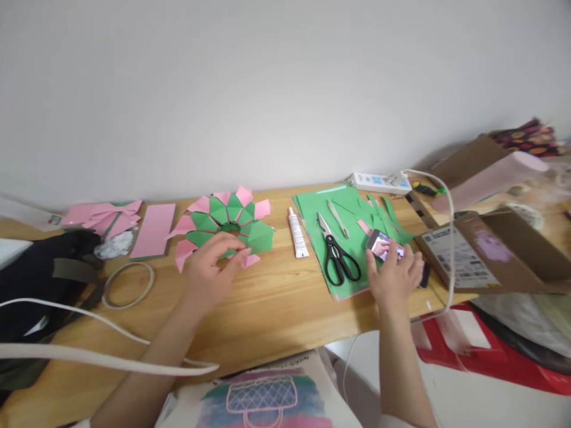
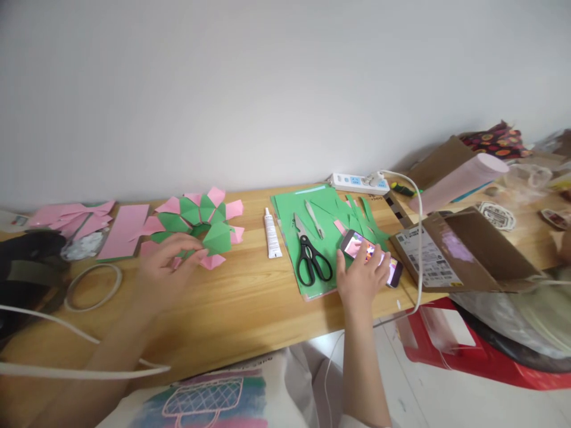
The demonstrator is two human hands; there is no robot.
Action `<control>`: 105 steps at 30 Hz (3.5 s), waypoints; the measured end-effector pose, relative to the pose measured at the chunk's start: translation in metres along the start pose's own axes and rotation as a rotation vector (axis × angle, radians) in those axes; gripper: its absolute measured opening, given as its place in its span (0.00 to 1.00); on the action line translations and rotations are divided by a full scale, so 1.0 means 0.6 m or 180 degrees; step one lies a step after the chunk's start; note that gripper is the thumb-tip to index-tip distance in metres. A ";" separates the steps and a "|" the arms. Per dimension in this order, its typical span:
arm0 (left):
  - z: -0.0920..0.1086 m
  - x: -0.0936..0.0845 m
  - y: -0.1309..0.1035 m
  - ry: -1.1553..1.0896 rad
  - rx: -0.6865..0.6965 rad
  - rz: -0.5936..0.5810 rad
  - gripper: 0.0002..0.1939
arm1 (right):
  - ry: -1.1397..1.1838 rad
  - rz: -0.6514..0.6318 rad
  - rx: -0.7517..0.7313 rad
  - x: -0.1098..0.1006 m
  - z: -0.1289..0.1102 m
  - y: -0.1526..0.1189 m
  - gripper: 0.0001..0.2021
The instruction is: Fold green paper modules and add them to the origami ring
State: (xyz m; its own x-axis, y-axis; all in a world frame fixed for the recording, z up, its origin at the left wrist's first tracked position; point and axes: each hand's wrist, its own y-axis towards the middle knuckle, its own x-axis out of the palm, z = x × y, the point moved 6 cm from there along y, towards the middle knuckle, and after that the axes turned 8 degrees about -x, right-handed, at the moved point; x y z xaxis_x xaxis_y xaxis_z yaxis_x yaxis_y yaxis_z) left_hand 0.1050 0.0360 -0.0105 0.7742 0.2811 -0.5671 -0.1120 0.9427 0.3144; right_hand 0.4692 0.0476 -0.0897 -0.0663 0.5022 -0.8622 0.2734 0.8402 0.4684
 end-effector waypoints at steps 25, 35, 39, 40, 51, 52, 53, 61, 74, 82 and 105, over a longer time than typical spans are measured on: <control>-0.014 -0.012 0.009 -0.0037 0.0089 0.0122 0.07 | -0.0072 0.0142 -0.0078 0.014 0.031 -0.033 0.29; -0.014 -0.016 0.007 -0.0031 0.0201 0.0205 0.06 | -0.0143 0.0097 0.0176 0.017 0.063 -0.031 0.32; -0.017 -0.021 0.004 -0.0091 0.0169 0.0194 0.05 | -0.0114 0.0139 0.0172 0.017 0.068 -0.029 0.37; -0.019 -0.023 0.003 -0.0118 0.0149 0.0193 0.05 | -0.0118 0.0202 0.0152 0.015 0.069 -0.029 0.38; -0.030 -0.076 -0.021 -0.0160 0.0216 0.0609 0.05 | -0.0005 0.0692 -0.0203 -0.016 0.046 -0.035 0.41; -0.033 -0.084 -0.026 -0.0209 0.0221 0.0650 0.05 | 0.0025 0.0726 -0.0262 -0.020 0.041 -0.034 0.41; -0.036 -0.093 -0.032 -0.0249 0.0219 0.0699 0.05 | 0.0060 0.0754 -0.0335 -0.024 0.034 -0.034 0.40; -0.076 -0.169 -0.093 -0.0479 0.0193 0.1074 0.05 | 0.0754 0.0846 -0.1134 -0.084 -0.117 -0.051 0.24; -0.083 -0.231 -0.112 -0.0699 0.0285 0.0579 0.07 | 0.3849 -0.1327 -0.1814 -0.168 -0.547 -0.154 0.07; -0.045 -0.120 -0.097 -0.0639 0.0489 -0.0019 0.05 | 0.3673 -0.1020 -0.1460 -0.140 -0.414 -0.132 0.10; 0.022 0.003 -0.048 -0.0173 0.0226 -0.0215 0.06 | 0.4281 -0.1168 -0.0685 -0.054 -0.270 -0.061 0.09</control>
State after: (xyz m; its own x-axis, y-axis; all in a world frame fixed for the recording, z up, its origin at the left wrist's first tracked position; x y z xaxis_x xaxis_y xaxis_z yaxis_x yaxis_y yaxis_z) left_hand 0.1179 0.0074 -0.0107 0.8114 0.2054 -0.5473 -0.0155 0.9434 0.3312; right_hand 0.3056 0.0336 -0.0474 -0.9867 -0.0428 -0.1568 -0.1011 0.9170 0.3858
